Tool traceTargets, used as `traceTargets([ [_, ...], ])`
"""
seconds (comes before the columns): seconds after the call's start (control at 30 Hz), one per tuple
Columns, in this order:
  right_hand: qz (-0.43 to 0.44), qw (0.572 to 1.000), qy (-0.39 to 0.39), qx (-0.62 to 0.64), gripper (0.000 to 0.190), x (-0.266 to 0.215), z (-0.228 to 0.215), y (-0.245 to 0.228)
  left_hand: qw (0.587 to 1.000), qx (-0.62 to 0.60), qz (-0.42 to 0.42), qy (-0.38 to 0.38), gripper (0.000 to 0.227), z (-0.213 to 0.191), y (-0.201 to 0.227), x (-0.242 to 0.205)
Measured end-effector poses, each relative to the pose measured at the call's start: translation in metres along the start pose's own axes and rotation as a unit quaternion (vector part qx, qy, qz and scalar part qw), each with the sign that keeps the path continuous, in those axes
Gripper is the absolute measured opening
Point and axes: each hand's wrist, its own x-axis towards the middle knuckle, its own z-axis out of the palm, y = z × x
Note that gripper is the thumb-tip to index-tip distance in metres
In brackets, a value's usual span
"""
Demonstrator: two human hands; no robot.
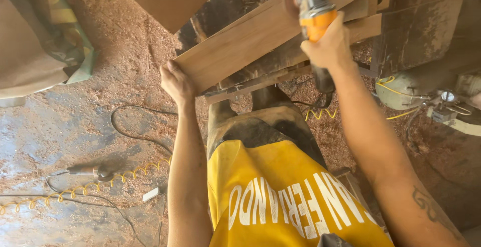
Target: The person uses an angle grinder with a sanding disc to smooth the surface of a wooden plank. They hold the plank with one hand and move the tool back and forth along the length of the wood, generating sawdust.
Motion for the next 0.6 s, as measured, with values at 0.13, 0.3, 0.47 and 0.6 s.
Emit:
traceTargets([
  [0.13,-0.030,0.998,0.063,-0.002,0.079,0.045,-0.014,0.077,1.000,-0.017,0.025,-0.003,0.061,-0.006,0.005,0.000],
  [0.3,0.076,0.986,0.075,0.130,0.084,0.083,-0.045,0.119,0.999,-0.042,0.021,-0.021,0.056,-0.018,0.031,-0.005],
  [0.47,0.113,0.978,0.054,0.165,0.083,0.059,-0.028,0.070,0.967,-0.225,0.034,-0.113,0.047,-0.030,0.051,-0.009],
  [0.6,-0.067,0.995,0.059,-0.045,0.104,0.005,0.011,0.005,0.929,-0.321,0.030,-0.184,0.034,-0.033,0.041,-0.001],
])
